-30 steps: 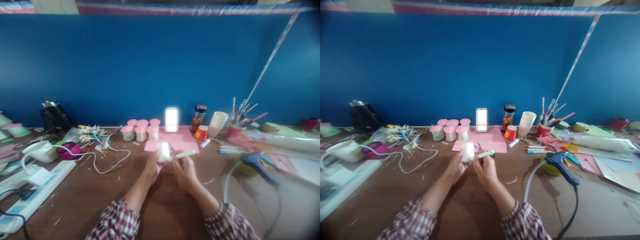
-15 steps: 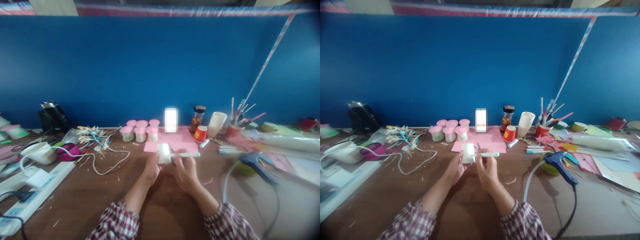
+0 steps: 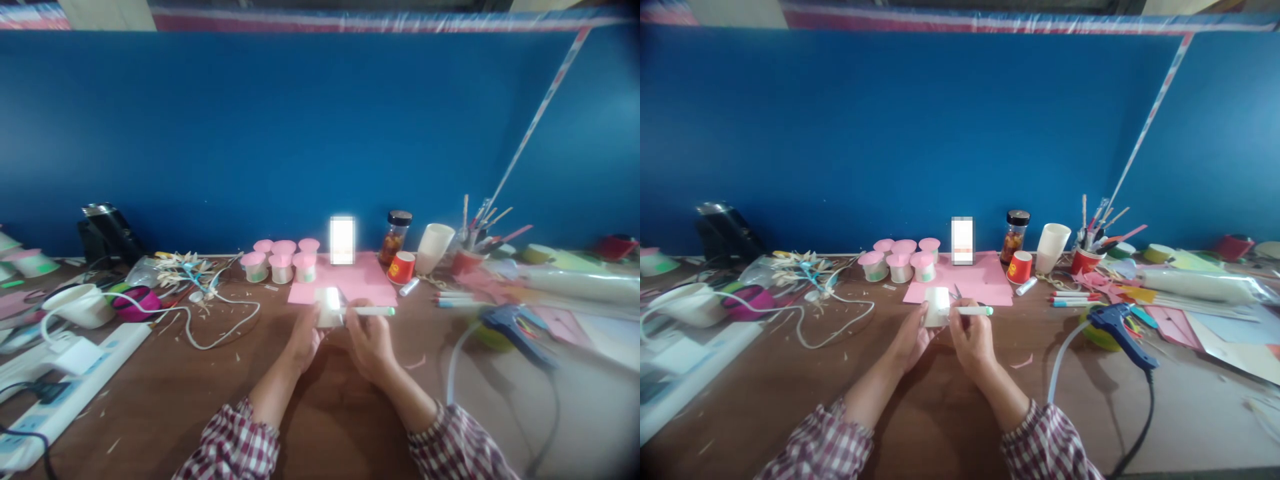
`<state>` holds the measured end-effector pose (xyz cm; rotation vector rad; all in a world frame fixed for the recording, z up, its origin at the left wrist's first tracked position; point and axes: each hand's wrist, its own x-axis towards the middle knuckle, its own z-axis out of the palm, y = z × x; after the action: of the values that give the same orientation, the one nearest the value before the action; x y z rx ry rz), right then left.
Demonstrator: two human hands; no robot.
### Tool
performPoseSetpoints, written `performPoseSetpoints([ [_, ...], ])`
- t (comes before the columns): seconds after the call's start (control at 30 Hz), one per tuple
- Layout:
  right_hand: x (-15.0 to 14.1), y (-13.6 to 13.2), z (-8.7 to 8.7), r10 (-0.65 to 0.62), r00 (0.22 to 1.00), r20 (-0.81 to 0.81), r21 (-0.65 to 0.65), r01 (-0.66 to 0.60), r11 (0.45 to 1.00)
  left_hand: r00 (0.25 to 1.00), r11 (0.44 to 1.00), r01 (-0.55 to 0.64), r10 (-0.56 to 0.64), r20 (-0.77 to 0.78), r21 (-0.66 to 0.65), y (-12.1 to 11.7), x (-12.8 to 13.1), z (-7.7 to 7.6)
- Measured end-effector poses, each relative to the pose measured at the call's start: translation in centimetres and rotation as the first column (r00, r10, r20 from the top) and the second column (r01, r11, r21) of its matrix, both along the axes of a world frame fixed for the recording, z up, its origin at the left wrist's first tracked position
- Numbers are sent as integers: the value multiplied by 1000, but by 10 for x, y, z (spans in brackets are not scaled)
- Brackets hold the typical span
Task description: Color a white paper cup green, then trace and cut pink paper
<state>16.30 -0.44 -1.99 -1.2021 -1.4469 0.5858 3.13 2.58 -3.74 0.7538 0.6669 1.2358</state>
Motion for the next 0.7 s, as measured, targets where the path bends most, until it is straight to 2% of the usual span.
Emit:
performPoseSetpoints([
  [0.53,1,0,1,0,998,61,-5,0,1000,1000,1000,-12,12,14,11,0,2,3],
  [0.7,0,-1,3,-22,998,-56,8,23,1000,1000,999,-22,23,22,-41,0,1,3],
])
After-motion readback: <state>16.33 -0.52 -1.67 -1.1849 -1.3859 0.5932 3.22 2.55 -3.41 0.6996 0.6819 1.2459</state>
